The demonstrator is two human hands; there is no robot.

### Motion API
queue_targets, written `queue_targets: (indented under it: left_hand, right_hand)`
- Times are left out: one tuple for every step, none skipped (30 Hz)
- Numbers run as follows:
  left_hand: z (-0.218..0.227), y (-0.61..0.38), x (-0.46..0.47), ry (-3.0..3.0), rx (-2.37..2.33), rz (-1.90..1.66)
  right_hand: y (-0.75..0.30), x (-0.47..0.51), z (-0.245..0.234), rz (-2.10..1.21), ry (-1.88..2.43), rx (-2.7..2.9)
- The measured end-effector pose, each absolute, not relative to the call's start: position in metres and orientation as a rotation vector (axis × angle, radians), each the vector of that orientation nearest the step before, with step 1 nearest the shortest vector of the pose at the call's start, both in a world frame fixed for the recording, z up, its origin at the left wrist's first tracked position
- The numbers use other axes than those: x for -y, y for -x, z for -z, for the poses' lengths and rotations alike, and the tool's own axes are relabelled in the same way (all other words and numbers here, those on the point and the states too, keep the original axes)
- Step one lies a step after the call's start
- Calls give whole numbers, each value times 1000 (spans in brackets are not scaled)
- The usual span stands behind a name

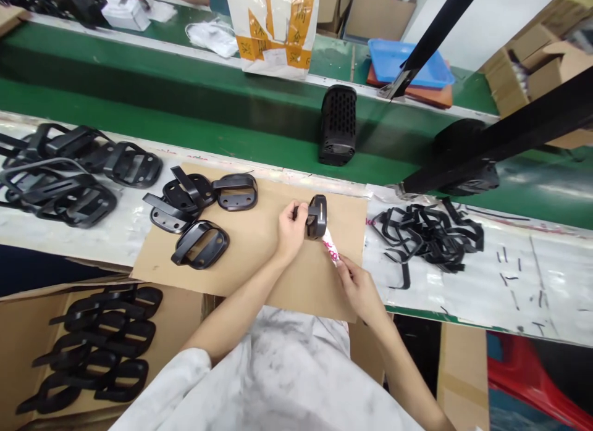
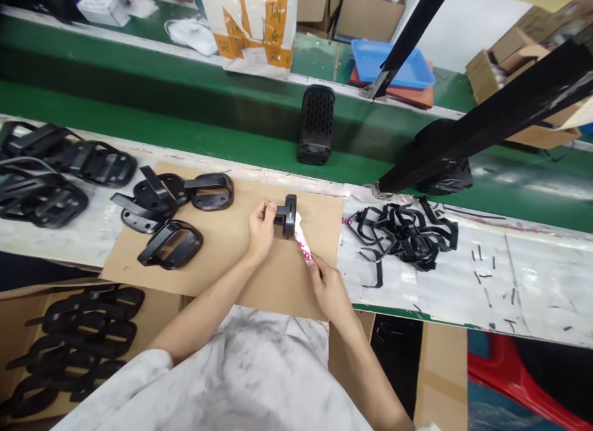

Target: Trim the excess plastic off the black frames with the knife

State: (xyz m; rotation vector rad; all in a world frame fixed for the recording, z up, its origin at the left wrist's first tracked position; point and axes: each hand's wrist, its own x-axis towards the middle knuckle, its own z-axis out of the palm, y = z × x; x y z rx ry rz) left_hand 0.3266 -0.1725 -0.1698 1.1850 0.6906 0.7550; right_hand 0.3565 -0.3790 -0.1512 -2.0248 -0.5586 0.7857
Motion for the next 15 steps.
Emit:
queue_targets:
  left_hand:
    - [169,-328,170,-1147,-690,-742]
    - [167,-328,166,-1077,-702,-728]
    - [164,-329,161,-974,-719,-705]
    - [161,-329,155,-847,-731,-667]
    - [156,-328,149,-713,-729,-616]
    - [151,-326,144,-590,-707,-557]
    - [145,-323,139,-494,-662,-493]
    - [138,-319,136,-427,-601,-434]
    - [132,-315,134,-386,-537,-386]
    - [126,-312,134,-363,-486,-353]
    - [120,-309,135,-351,-451,-330]
    - [116,-306,137,-348,-435,-313]
    - [114,-305,140,-353,-440,-303]
    - [112,-304,142,-368,-466,-300]
    - [113,-304,145,-391,-504,-303]
  right_hand:
    - [-358,381,152,-806,2035,579]
    - [-359,383,152,-804,2034,568]
    - [-360,385,152,-773,2027,546]
    - [-360,387,151,-722,2021,533]
    - [-360,388,150,-654,2015,533]
    - [-360,388,149,-581,2007,550]
    - [-359,386,147,-508,1992,575]
    - [-357,382,145,-444,1966,602]
    - [-355,377,142,-393,1930,625]
    - [-353,372,140,-355,1888,641]
    - [-351,365,137,-331,1848,657]
    - [-349,359,135,-319,1816,674]
    - [-348,353,133,-314,1792,694]
    - [-348,347,131,-312,1779,715]
    - [-348,343,131,-313,1781,739]
